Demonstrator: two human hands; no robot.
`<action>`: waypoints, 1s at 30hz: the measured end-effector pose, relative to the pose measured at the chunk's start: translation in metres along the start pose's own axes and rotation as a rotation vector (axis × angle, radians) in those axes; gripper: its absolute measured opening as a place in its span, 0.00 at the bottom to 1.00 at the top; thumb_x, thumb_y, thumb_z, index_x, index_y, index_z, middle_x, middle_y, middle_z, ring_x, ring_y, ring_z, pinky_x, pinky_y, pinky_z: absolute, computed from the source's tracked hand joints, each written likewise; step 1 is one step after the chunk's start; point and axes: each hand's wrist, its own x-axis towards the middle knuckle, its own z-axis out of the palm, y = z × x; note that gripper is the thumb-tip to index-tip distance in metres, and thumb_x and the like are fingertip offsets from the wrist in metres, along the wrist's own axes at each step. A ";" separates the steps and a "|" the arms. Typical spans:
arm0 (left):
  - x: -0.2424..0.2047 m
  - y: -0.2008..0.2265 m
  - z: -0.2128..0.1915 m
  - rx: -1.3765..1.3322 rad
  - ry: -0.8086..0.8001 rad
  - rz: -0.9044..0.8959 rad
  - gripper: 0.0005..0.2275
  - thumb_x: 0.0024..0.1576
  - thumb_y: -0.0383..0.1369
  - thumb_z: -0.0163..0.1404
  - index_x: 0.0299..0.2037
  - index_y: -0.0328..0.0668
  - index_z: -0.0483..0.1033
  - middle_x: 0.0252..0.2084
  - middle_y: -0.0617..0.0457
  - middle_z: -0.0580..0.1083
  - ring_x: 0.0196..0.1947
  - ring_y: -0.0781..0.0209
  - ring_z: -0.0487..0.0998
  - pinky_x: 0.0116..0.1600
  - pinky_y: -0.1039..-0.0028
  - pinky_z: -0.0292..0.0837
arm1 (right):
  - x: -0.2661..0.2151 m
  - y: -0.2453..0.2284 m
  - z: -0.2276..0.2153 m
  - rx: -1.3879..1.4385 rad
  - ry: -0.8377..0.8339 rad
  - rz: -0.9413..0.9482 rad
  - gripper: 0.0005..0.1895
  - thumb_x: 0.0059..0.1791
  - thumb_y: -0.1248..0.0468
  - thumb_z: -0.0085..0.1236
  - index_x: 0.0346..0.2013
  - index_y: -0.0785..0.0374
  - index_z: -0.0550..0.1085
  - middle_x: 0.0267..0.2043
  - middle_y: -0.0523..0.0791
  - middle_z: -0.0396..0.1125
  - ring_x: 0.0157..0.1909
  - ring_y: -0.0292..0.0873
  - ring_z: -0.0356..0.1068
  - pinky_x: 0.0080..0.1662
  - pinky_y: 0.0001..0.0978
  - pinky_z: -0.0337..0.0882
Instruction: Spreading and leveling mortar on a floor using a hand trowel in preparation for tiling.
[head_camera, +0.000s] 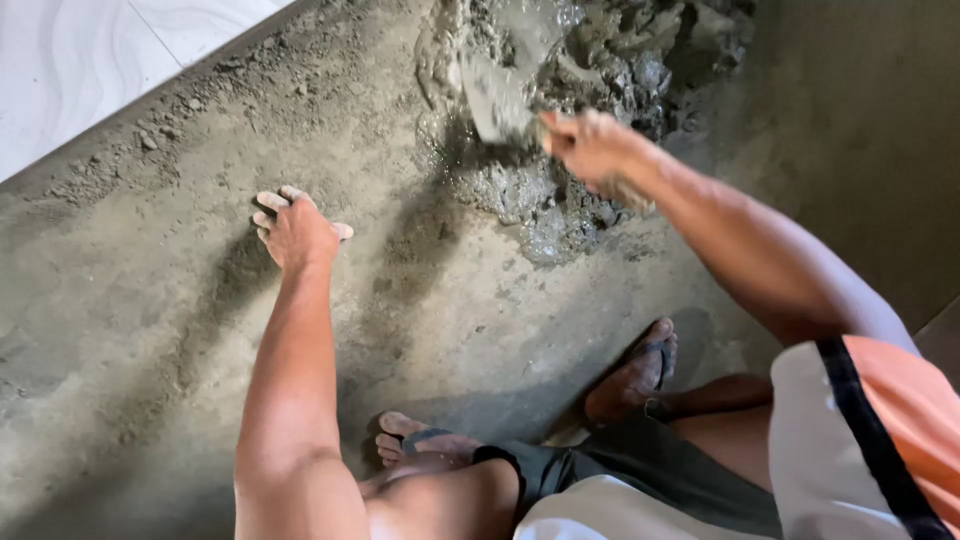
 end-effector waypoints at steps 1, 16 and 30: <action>-0.009 0.000 -0.007 -0.051 -0.030 0.009 0.36 0.51 0.34 0.54 0.66 0.27 0.47 0.67 0.26 0.47 0.66 0.26 0.46 0.67 0.47 0.43 | 0.004 0.012 0.010 -0.104 0.023 -0.087 0.23 0.53 0.59 0.39 0.64 0.51 0.59 0.35 0.59 0.67 0.21 0.50 0.71 0.22 0.38 0.76; 0.044 -0.025 0.057 -0.057 -0.031 0.021 0.35 0.53 0.32 0.54 0.66 0.26 0.46 0.67 0.27 0.47 0.66 0.27 0.46 0.69 0.48 0.42 | 0.054 0.034 0.051 0.128 0.362 -0.396 0.17 0.50 0.59 0.41 0.44 0.65 0.73 0.21 0.58 0.68 0.18 0.51 0.69 0.25 0.41 0.75; -0.011 -0.001 -0.012 -0.036 -0.021 -0.023 0.36 0.54 0.34 0.54 0.67 0.30 0.46 0.68 0.31 0.45 0.67 0.28 0.45 0.68 0.49 0.41 | 0.042 0.023 0.088 -0.210 0.323 -0.112 0.25 0.51 0.49 0.39 0.63 0.32 0.54 0.45 0.53 0.69 0.39 0.57 0.70 0.44 0.50 0.70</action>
